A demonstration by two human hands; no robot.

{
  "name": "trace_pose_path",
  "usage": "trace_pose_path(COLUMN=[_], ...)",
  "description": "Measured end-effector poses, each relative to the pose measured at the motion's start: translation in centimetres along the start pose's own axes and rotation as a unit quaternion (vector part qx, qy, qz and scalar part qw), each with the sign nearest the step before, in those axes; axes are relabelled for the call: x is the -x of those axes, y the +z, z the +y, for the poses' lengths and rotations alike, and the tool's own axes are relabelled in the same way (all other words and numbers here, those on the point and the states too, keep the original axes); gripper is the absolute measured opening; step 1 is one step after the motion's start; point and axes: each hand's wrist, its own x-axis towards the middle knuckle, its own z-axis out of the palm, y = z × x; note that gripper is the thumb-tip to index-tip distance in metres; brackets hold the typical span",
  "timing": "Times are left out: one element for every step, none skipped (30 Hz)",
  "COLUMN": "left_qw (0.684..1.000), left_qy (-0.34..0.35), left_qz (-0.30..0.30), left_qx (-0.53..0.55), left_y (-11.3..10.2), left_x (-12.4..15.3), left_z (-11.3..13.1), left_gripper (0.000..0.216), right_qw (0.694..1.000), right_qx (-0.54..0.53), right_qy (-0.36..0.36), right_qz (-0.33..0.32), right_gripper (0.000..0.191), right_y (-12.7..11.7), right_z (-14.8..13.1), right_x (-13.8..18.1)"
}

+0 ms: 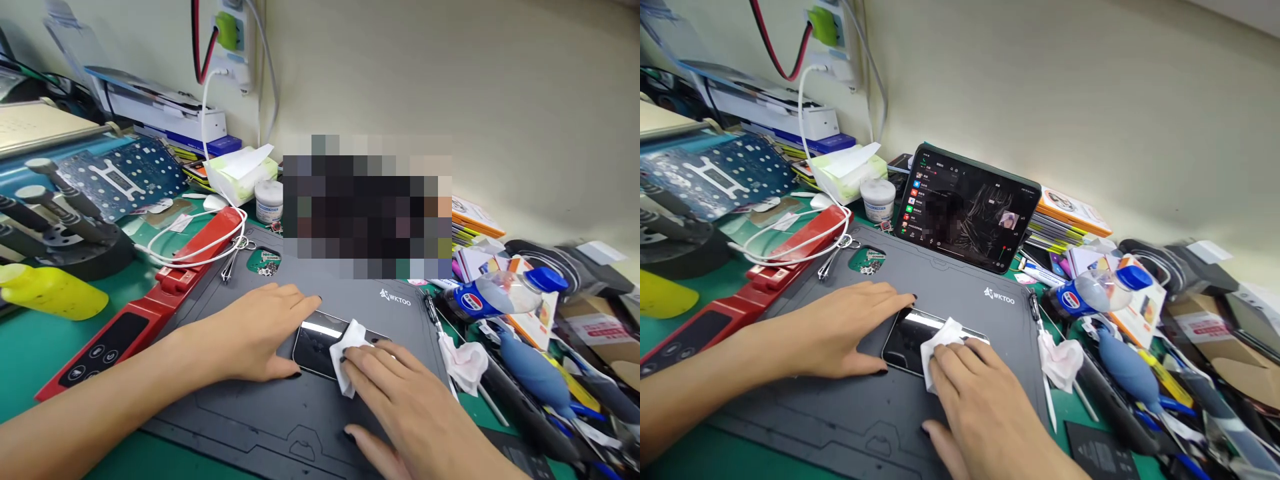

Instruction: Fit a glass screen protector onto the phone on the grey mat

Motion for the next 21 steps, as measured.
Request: trace_pose_path(left_qw=[1.0,1.0,1.0,1.0,1.0,1.0,1.0,1.0,1.0,1.0,1.0,1.0,1.0,1.0,1.0,1.0,1.0,1.0,1.0,1.0,1.0], left_qy=[0.001,0.003,0.004,0.006,0.007,0.009,0.012,0.015,0.018,0.021,0.023,0.022,0.02,0.019,0.017,0.016,0.015,0.016,0.017,0.019,0.02], left_qz=[0.0,0.0,0.001,0.001,0.001,0.002,0.004,0.008,0.012,0.017,0.019,0.019,0.017,0.013,0.009,0.005,0.005,0.005,0.006,0.008,0.01], left_qx=[0.0,0.0,0.0,0.0,0.0,0.0,-0.001,-0.003,-0.005,-0.006,-0.006,-0.007,-0.007,-0.007,-0.008,-0.009,-0.009,-0.008,-0.007,-0.007,-0.006], left_y=[0.0,0.0,0.1,0.2,0.2,0.3,0.4,0.5,0.5,0.6,0.6,0.5,0.5,0.5,0.4,0.4,0.4,0.3,0.3,0.3,0.3], left_x=[0.0,-0.1,-0.1,-0.1,-0.1,-0.1,0.0,0.0,0.1,0.1,0.1,0.2,0.2,0.2,0.2,0.2,0.2,0.2,0.2,0.2,0.2], left_z=[0.0,0.0,-0.1,-0.1,-0.1,-0.2,-0.2,-0.2,-0.3,-0.3,-0.3,-0.3,-0.3,-0.3,-0.3,-0.3,-0.3,-0.2,-0.2,-0.2,-0.2], left_gripper=[0.083,0.083,0.083,0.083,0.083,0.082,0.082,0.082,0.083,0.084,0.086,0.087,0.087,0.086,0.086,0.086,0.086,0.086,0.086,0.085,0.085], right_qw=[1.0,1.0,1.0,0.999,0.999,0.998,0.998,0.998,0.998,0.999,0.999,1.0,1.0,1.0,1.0,1.0,1.0,1.0,1.0,1.0,0.999], right_qx=[0.001,-0.001,-0.005,-0.009,-0.013,-0.015,-0.016,-0.016,-0.016,-0.014,-0.012,-0.007,0.0,0.008,0.014,0.019,0.02,0.02,0.018,0.016,0.012], right_qy=[-0.004,-0.01,-0.017,-0.026,-0.032,-0.036,-0.037,-0.039,-0.038,-0.032,-0.025,-0.014,-0.001,0.01,0.018,0.019,0.016,0.009,-0.001,-0.011,-0.022], right_qz=[-0.002,-0.005,-0.014,-0.025,-0.036,-0.043,-0.05,-0.052,-0.051,-0.041,-0.032,-0.023,-0.014,-0.002,0.004,0.008,0.008,0.004,-0.002,-0.013,-0.025], right_gripper=[0.033,0.035,0.038,0.041,0.044,0.047,0.049,0.051,0.051,0.05,0.048,0.046,0.044,0.043,0.044,0.045,0.047,0.048,0.049,0.049,0.05], right_y=[-0.1,-0.2,-0.1,0.0,0.1,0.3,0.5,0.7,0.8,0.9,1.0,1.0,1.0,0.9,0.9,0.8,0.8,0.8,0.7,0.7,0.6], right_z=[-0.1,-0.3,-0.5,-0.6,-0.8,-1.0,-1.1,-1.2,-1.2,-1.2,-1.2,-1.2,-1.2,-1.2,-1.2,-1.2,-1.2,-1.2,-1.2,-1.1,-1.1], right_x=[0.0,-0.1,-0.3,-0.7,-1.1,-1.4,-1.7,-1.8,-1.8,-1.6,-1.2,-0.7,-0.2,0.3,0.7,0.9,1.0,1.0,0.8,0.4,0.0])
